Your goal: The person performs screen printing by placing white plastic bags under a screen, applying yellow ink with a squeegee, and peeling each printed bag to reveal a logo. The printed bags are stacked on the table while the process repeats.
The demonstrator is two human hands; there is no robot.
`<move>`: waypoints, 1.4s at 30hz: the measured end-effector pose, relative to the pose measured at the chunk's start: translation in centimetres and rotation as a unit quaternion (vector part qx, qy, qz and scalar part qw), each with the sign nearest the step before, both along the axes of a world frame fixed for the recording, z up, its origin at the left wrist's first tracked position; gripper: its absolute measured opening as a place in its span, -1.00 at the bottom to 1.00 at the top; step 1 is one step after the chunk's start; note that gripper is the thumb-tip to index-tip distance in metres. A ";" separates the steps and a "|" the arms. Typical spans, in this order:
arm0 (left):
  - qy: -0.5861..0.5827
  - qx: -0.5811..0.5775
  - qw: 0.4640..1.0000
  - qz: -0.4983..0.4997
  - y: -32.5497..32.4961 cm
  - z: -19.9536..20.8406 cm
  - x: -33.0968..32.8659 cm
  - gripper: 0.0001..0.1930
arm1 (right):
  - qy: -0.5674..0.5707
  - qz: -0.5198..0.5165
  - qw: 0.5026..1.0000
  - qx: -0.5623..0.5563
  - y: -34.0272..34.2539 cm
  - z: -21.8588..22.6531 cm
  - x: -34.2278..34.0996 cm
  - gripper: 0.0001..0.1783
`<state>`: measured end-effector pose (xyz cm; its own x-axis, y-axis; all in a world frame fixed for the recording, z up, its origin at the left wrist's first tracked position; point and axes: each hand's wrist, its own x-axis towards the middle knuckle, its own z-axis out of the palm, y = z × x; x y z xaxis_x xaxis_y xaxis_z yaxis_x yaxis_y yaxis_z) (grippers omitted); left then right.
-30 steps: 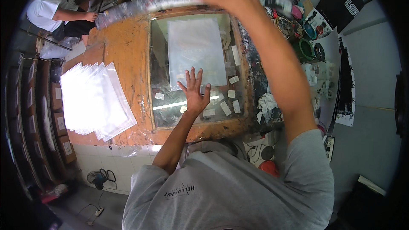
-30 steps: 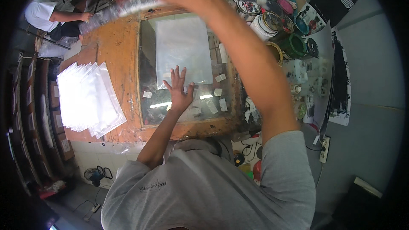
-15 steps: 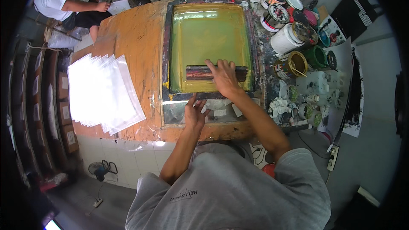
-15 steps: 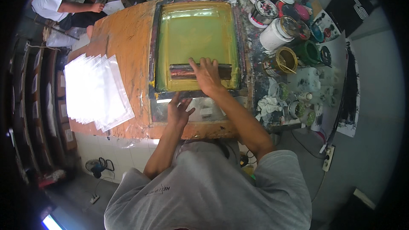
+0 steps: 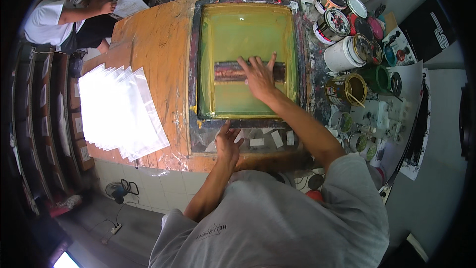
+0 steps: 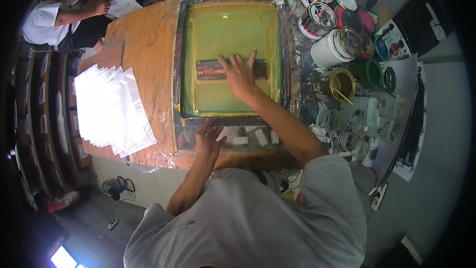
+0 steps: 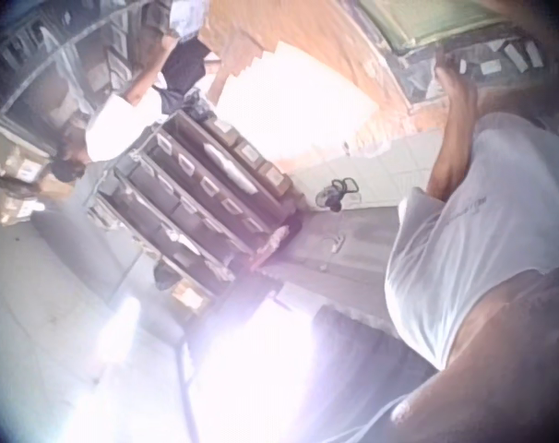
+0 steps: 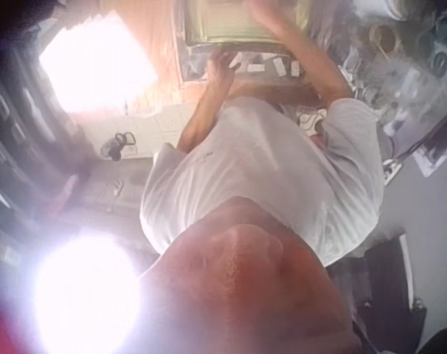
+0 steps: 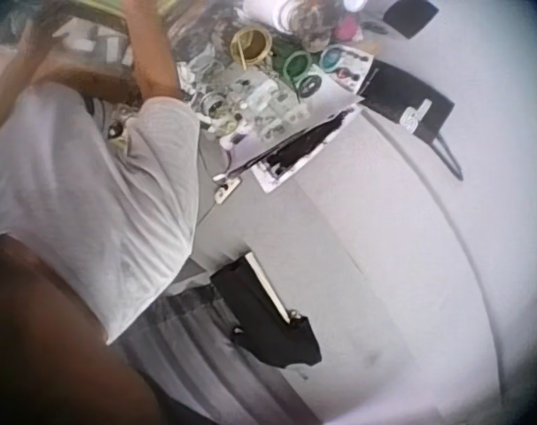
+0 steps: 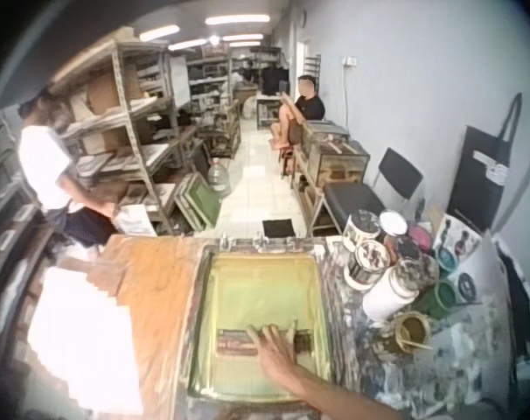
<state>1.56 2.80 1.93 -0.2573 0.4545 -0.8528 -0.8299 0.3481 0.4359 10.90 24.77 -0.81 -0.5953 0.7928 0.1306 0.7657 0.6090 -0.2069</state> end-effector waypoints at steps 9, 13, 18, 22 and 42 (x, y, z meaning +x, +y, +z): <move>-0.009 -0.018 0.999 0.032 -0.3 -0.2 -0.1 -0.48 | -0.021 -0.047 0.998 0.031 20.4 -0.9 -4.3 -0.15; -0.006 0.004 0.999 0.042 -0.8 -0.5 -0.3 -0.56 | -0.021 -0.028 0.998 0.047 22.3 0.2 -4.5 -0.09; 0.008 0.029 0.999 0.032 -1.6 -0.9 -0.6 -0.67 | -0.012 0.043 0.981 -0.191 16.4 3.6 -2.2 -0.19; 0.004 0.079 0.997 0.025 -1.6 1.0 -1.3 -0.74 | -0.007 0.076 0.978 -0.195 3.2 9.2 1.3 -0.33; 0.462 0.328 0.799 -0.203 23.4 11.6 -9.3 -0.63 | 0.061 0.045 0.985 0.153 7.6 34.1 0.0 -0.40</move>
